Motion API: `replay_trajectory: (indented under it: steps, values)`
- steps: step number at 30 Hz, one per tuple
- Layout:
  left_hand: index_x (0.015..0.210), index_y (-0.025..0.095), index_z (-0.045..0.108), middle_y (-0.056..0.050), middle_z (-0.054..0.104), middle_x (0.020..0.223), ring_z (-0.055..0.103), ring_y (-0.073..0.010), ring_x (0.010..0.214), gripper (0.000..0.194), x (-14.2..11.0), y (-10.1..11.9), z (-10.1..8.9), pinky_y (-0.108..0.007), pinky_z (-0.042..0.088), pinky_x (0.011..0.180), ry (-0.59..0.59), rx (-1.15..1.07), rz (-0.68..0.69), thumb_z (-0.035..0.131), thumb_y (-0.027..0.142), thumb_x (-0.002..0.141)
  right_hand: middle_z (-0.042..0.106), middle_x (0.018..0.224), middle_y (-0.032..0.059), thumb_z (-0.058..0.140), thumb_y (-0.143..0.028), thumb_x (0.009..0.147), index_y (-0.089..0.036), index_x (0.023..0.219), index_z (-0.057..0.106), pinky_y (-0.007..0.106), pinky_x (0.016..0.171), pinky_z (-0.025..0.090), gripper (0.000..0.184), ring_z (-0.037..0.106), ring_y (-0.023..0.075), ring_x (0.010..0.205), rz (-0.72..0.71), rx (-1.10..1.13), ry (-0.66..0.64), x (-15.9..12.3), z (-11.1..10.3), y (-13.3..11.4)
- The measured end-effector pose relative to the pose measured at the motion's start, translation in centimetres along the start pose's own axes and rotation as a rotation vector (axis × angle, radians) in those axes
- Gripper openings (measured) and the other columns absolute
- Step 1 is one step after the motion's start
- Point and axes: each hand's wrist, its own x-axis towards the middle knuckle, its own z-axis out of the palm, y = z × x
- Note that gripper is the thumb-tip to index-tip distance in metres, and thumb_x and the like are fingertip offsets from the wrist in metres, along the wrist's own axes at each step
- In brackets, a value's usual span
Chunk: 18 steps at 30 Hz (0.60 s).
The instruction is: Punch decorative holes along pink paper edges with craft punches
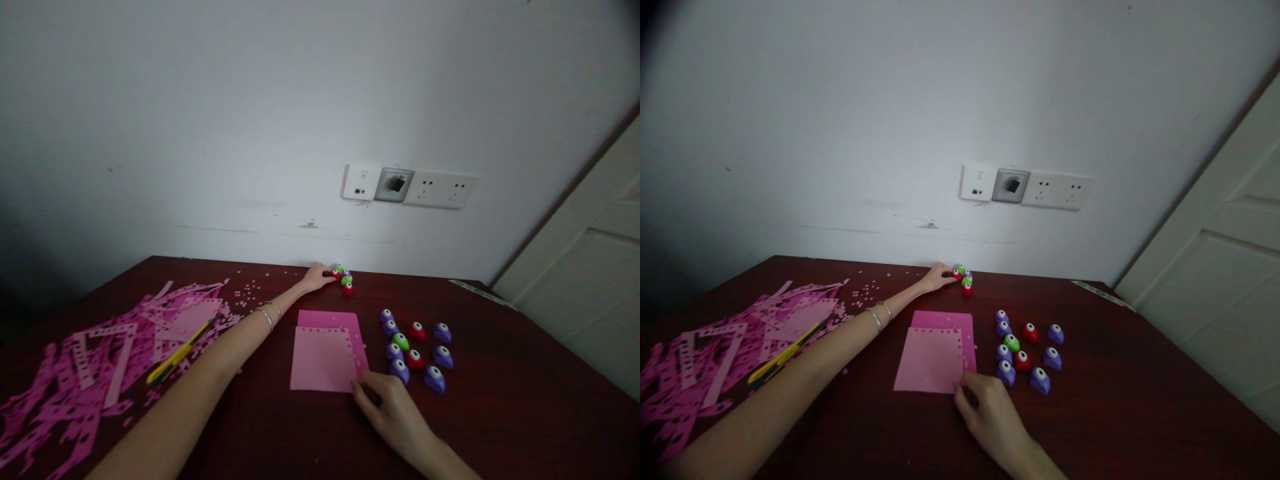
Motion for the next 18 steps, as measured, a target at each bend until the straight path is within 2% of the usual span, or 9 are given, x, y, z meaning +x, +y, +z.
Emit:
replay_trajectory:
  steps: [5,10,14,18]
  values:
    - [0.085,0.01,0.068,-0.003,0.065,0.072,0.053,-0.0146,0.067,0.032,-0.4,0.6,-0.8,-0.024,0.037,0.06,0.047,-0.081,-0.068,0.058,0.038,0.075,0.054,0.059,0.0002,0.037,-0.024,0.087,-0.018,0.061,0.046,0.024,0.052,0.033,0.028,0.049,0.012,0.053,-0.006,-0.016,0.006,0.1,-0.1,-0.1]
    - [0.086,0.011,0.068,-0.005,0.065,0.078,0.054,-0.0156,0.071,0.035,-2.2,2.2,-3.8,-0.025,0.039,0.065,0.104,-0.11,-0.086,0.062,0.042,0.07,0.054,0.059,0.0002,0.038,-0.023,0.087,-0.018,0.06,0.046,0.024,0.052,0.032,0.028,0.049,0.0122,0.054,-0.005,-0.037,0.007,0.1,-0.3,-0.3]
    - [0.082,0.013,0.066,-0.005,0.063,0.083,0.054,-0.0146,0.074,0.033,-5.5,5.4,-6.8,-0.026,0.04,0.069,0.161,-0.147,-0.029,0.066,0.043,0.066,0.054,0.059,0.0001,0.039,-0.024,0.087,-0.017,0.061,0.047,0.023,0.052,0.033,0.028,0.048,0.0121,0.053,-0.007,-0.043,0.006,0.1,-0.3,-0.3]
    - [0.083,0.016,0.064,-0.004,0.062,0.088,0.054,-0.0137,0.077,0.029,-9.4,9.3,-8.5,-0.028,0.041,0.073,0.108,-0.187,0.011,0.065,0.041,0.068,0.053,0.058,-0.0002,0.039,-0.025,0.087,-0.017,0.06,0.047,0.023,0.052,0.032,0.028,0.048,0.0118,0.053,-0.021,-0.037,0.009,0.1,-0.3,-0.3]
